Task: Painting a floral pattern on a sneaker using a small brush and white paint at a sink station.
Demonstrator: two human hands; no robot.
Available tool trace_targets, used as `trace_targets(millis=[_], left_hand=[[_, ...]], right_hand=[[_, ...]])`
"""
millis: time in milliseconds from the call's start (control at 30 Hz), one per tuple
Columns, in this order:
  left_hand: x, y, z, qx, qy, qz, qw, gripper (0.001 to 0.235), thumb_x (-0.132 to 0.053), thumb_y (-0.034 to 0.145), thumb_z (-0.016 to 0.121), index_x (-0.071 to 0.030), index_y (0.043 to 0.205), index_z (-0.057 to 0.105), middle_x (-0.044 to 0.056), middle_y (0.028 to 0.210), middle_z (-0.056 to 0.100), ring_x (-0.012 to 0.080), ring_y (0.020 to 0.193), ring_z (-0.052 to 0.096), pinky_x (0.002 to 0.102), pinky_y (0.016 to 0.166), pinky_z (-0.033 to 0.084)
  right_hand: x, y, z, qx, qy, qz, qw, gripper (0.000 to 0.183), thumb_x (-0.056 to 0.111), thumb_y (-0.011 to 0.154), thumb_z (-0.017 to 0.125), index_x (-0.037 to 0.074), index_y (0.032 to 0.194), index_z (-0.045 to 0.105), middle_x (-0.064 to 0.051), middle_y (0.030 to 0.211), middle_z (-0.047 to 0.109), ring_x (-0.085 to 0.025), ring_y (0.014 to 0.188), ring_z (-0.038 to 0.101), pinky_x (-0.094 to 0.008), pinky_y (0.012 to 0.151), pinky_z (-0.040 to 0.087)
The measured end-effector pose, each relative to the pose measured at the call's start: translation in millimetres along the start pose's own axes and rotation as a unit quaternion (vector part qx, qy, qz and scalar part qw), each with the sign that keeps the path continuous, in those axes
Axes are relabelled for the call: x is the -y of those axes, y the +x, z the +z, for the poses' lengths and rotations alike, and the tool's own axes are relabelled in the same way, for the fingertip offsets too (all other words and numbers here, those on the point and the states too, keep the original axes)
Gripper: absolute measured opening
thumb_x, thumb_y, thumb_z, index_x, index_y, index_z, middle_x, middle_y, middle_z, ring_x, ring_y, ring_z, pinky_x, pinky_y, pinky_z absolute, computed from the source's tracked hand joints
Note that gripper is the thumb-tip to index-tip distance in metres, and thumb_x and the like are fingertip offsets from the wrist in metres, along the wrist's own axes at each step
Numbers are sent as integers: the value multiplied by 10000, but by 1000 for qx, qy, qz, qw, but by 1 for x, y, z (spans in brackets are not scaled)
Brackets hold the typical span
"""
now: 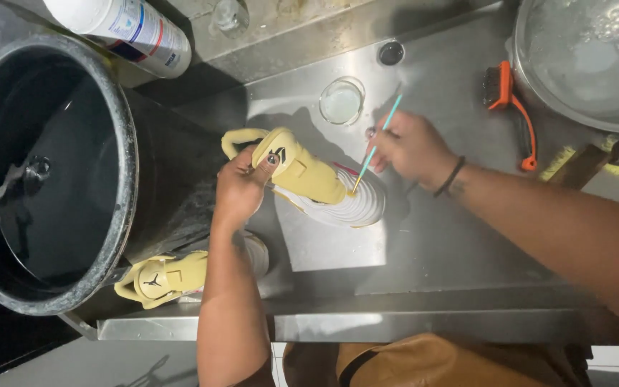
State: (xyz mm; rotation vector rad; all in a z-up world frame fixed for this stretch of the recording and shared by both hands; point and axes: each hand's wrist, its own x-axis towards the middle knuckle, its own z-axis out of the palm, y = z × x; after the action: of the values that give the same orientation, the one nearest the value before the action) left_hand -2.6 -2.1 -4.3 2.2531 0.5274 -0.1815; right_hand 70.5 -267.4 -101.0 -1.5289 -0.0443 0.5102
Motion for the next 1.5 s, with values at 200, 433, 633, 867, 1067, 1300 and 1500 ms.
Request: trace_targets(millis=[200,433,633,867,1067,1300,1500], left_hand=[[13,5,1,0,-3,8,1000,269,-419,967,672,-213,1112,766,130,827,756,342,925,740,469,913,529],[9,5,1,-4,-9,7,1000,274,-400,961,685,-198,1125,769,166,842,759,386,953,734,485,919,525],[5,2,1,-5,-7,0,1000,272,-420,958,691,-210,1112,769,136,834,754,342,930,740,461,920,530],[9,4,2,-8,-14,6,1000,281,-412,963,697,-187,1117,769,144,825,748,344,910,739,473,917,531],[5,3,0,1,-8,12,1000,281,-396,973,681,-181,1135,764,157,855,752,357,944,733,478,926,525],[7,3,-1,4,-11,17,1000,274,-382,980,675,-171,1131,763,166,885,762,378,971,734,490,931,524],[0,2,-3,8,3,15,1000,267,-388,992,653,-185,1127,764,140,811,745,354,906,738,478,911,530]], right_hand=[[-20,1,12,3,16,10,1000,190,120,961,596,-32,1074,604,-208,660,690,-249,564,723,-314,590,576],[-20,6,5,-19,-17,-22,999,155,159,990,605,8,1019,621,-173,638,697,-224,563,728,-294,594,562],[-23,7,2,-28,6,-24,999,194,143,1009,546,-22,1104,585,-229,660,693,-285,606,748,-342,637,599],[-34,14,-2,-17,8,-12,1000,186,176,1003,564,17,1072,631,-154,648,702,-210,599,739,-296,605,588],[-48,22,-5,-13,50,4,999,190,188,1029,588,5,1076,611,-163,647,692,-226,593,737,-328,616,614],[-56,30,-9,-30,105,5,994,225,195,1059,581,-25,1112,583,-198,680,686,-265,628,747,-381,636,650],[-66,34,-14,-24,88,21,996,190,208,1029,612,31,1098,597,-129,687,682,-205,632,738,-331,637,631]])
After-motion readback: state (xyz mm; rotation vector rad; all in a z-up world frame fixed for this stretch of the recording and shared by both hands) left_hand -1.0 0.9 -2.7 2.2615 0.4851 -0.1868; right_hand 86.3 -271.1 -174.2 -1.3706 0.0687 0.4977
